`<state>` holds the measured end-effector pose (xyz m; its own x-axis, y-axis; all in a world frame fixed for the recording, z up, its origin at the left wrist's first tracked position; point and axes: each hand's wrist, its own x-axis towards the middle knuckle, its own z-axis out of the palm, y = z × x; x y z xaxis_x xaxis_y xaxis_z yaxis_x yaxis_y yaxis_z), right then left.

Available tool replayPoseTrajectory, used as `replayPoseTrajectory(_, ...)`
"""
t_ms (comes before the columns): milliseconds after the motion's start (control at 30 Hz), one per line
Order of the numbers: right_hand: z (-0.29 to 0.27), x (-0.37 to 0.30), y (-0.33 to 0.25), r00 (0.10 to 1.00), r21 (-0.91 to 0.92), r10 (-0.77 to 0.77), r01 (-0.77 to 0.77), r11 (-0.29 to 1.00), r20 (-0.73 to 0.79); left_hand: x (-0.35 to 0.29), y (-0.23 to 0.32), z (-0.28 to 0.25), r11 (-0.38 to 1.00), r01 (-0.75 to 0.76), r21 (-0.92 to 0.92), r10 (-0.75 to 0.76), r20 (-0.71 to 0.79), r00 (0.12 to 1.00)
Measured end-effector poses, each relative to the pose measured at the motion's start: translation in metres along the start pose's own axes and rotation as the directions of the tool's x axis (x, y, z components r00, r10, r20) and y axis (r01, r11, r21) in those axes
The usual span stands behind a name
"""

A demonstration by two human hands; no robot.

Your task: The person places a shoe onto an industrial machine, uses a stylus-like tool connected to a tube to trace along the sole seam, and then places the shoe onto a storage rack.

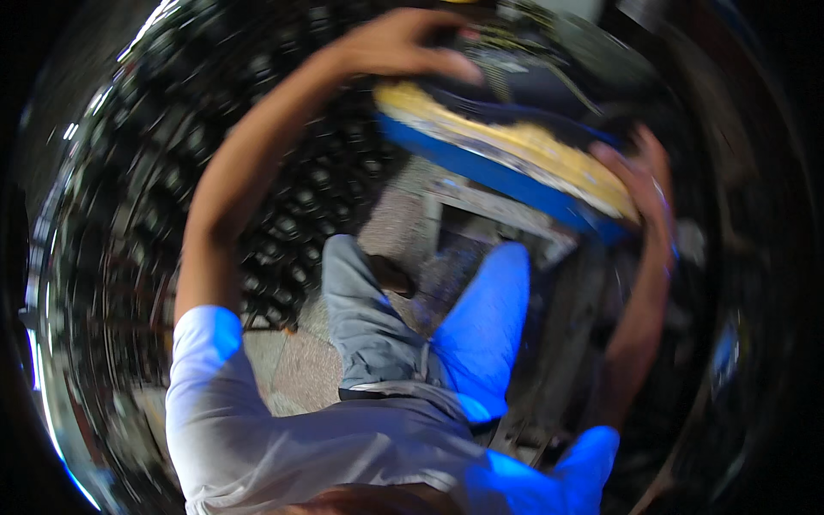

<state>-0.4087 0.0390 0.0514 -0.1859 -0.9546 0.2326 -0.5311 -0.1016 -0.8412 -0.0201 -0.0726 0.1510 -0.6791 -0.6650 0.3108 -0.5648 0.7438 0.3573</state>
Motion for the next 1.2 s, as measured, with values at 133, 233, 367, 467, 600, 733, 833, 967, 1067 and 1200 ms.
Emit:
replayPoseTrajectory(133, 0.003, -0.002, -0.031, 0.972, 0.191, -0.202, 0.177, 0.965, 0.119, -0.048, -0.017, -0.025, 0.991, 0.048, -0.121, -0.048, 0.007, 0.999)
replayPoseTrajectory(233, -0.001, -0.001, -0.035, 0.967, 0.183, -0.226, 0.203, 0.962, 0.116, -0.051, -0.01, -0.016, 0.949, 0.079, -0.306, -0.085, -0.007, 0.996)
replayPoseTrajectory(367, -0.003, 0.003, -0.03, 0.958, 0.2, -0.241, 0.209, 0.957, 0.157, -0.047, -0.007, 0.0, 0.755, 0.097, -0.649, -0.16, -0.038, 0.986)
replayPoseTrajectory(467, 0.0, 0.0, -0.034, 0.949, 0.251, -0.274, 0.231, 0.94, 0.154, -0.042, -0.013, -0.009, 0.787, 0.126, -0.604, -0.142, 0.021, 0.99)
replayPoseTrajectory(600, 0.004, -0.001, -0.03, 0.959, 0.171, -0.25, 0.227, 0.959, 0.131, -0.037, -0.017, -0.006, 0.763, 0.133, -0.633, -0.125, 0.058, 0.99)
replayPoseTrajectory(733, 0.002, -0.005, -0.033, 0.946, 0.252, -0.298, 0.259, 0.932, 0.129, -0.037, -0.019, -0.005, 0.808, 0.114, -0.579, -0.114, 0.036, 0.993)
replayPoseTrajectory(833, 0.003, -0.004, -0.029, 0.957, 0.386, -0.279, 0.228, 0.894, 0.082, -0.036, -0.011, -0.002, 0.757, 0.164, -0.633, -0.177, 0.044, 0.983)
replayPoseTrajectory(967, -0.005, -0.003, -0.033, 0.95, 0.356, -0.27, 0.201, 0.912, 0.155, -0.03, -0.012, -0.004, 0.771, 0.156, -0.618, -0.16, 0.049, 0.986)
replayPoseTrajectory(1067, -0.005, -0.004, -0.032, 0.947, 0.356, -0.285, 0.218, 0.909, 0.148, -0.03, -0.015, 0.0, 0.777, 0.135, -0.615, -0.161, 0.012, 0.987)
replayPoseTrajectory(1200, 0.003, -0.004, -0.033, 0.955, 0.369, -0.272, 0.214, 0.904, 0.114, -0.033, -0.012, -0.009, 0.818, 0.175, -0.549, -0.182, 0.042, 0.982)
